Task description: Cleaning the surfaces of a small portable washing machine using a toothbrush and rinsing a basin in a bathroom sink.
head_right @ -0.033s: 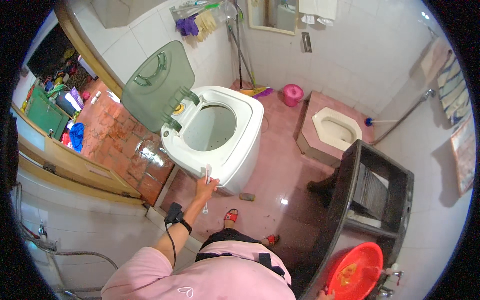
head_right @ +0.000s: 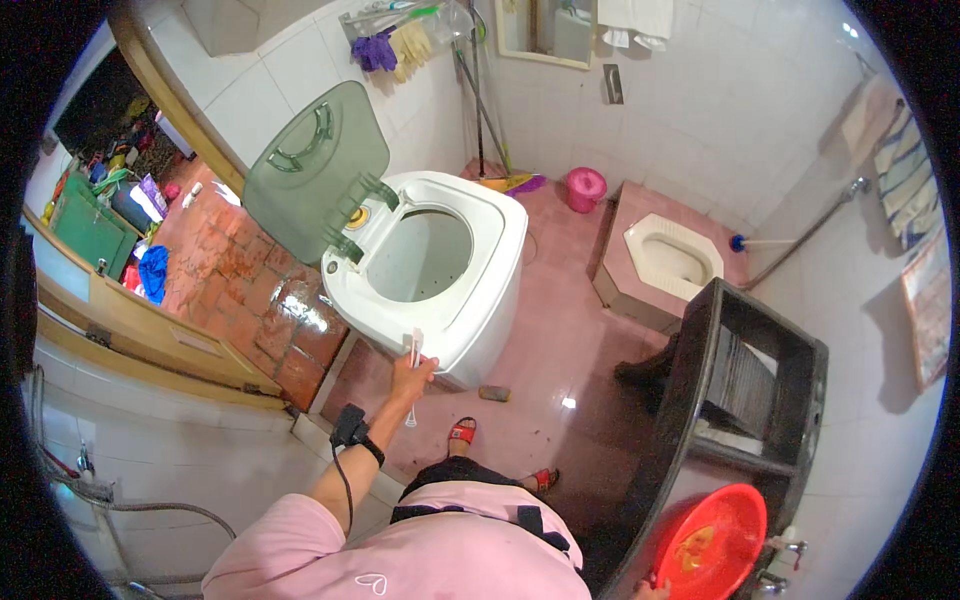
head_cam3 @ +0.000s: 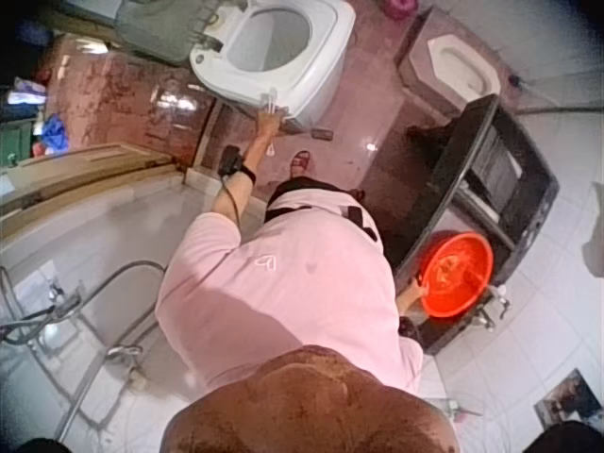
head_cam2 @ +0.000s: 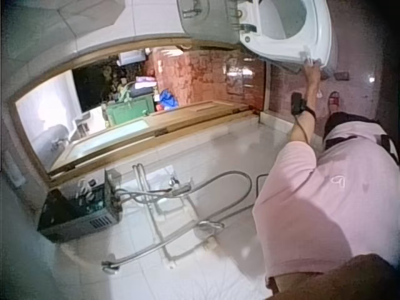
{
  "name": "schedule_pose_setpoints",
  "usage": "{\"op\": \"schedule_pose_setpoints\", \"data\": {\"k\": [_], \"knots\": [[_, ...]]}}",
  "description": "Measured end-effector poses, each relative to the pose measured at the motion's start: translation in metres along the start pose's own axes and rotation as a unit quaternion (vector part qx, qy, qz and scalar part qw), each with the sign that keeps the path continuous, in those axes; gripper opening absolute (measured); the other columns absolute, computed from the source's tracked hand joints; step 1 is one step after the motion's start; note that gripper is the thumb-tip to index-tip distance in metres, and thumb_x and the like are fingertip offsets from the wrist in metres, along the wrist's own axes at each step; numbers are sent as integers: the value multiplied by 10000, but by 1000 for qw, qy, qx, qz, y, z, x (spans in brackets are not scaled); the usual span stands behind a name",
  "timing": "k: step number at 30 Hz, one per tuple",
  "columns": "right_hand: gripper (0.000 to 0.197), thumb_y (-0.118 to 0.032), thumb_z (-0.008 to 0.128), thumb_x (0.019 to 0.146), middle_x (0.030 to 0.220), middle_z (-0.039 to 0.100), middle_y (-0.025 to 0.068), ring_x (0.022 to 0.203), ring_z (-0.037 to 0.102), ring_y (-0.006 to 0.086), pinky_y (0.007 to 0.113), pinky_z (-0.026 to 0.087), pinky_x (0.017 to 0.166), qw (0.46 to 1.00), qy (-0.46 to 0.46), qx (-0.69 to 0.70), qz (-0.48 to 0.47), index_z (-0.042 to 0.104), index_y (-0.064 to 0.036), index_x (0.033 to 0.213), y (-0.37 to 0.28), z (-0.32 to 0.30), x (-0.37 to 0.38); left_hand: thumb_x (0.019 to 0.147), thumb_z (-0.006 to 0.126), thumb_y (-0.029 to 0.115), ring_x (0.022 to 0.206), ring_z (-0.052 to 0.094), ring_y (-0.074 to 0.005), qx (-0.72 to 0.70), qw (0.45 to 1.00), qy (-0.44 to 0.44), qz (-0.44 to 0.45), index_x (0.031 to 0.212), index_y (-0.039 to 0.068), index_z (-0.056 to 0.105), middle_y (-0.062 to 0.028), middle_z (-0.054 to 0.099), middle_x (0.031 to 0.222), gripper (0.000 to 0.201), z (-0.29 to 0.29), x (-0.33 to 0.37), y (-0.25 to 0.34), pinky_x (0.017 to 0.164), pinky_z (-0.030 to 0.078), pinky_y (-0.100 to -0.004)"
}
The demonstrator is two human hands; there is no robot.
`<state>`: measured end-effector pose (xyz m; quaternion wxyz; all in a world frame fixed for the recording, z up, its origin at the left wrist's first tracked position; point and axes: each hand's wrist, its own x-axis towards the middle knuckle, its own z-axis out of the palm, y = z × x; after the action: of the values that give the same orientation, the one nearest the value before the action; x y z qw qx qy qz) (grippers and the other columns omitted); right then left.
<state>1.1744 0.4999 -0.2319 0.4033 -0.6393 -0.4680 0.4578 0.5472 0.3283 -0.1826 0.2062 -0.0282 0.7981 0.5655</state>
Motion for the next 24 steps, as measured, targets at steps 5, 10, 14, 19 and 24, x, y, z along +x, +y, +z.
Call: {"op": "schedule_pose_setpoints", "data": {"k": [5,10,14,19,24], "knots": [[442,-20,513,709,733,470,35,485,415,132,232,334,393,999,29,-6,-38,386,-98,1125,71,-43,41,715,666,191,479,494,-108,41,999,7,21,694,32,542,-36,538,544,203,4,6,-12,450,390,-268],[277,-99,512,703,789,544,43,581,476,156,241,366,437,923,46,281,258,521,-97,979,34,-32,44,722,677,207,482,498,-111,59,997,6,40,728,28,546,-37,550,573,222,3,7,-16,458,398,-278],[279,-176,510,714,805,572,44,549,466,176,244,360,429,854,141,430,256,520,-65,970,87,-58,53,752,662,244,588,556,-174,89,995,-30,32,806,18,571,-75,583,666,250,21,7,2,547,441,-322],[348,-88,570,627,915,580,72,654,544,250,298,350,417,827,152,498,211,487,-98,965,93,-20,57,789,616,192,507,471,-138,52,997,-44,-48,778,58,554,-50,536,621,149,-14,38,-35,419,384,-305],[398,-70,512,662,937,584,128,575,540,282,277,332,344,790,302,485,221,442,-81,1054,19,18,45,810,625,206,366,365,-84,53,998,-39,-21,818,80,516,-10,486,565,167,-4,24,-18,274,244,-219]]}}
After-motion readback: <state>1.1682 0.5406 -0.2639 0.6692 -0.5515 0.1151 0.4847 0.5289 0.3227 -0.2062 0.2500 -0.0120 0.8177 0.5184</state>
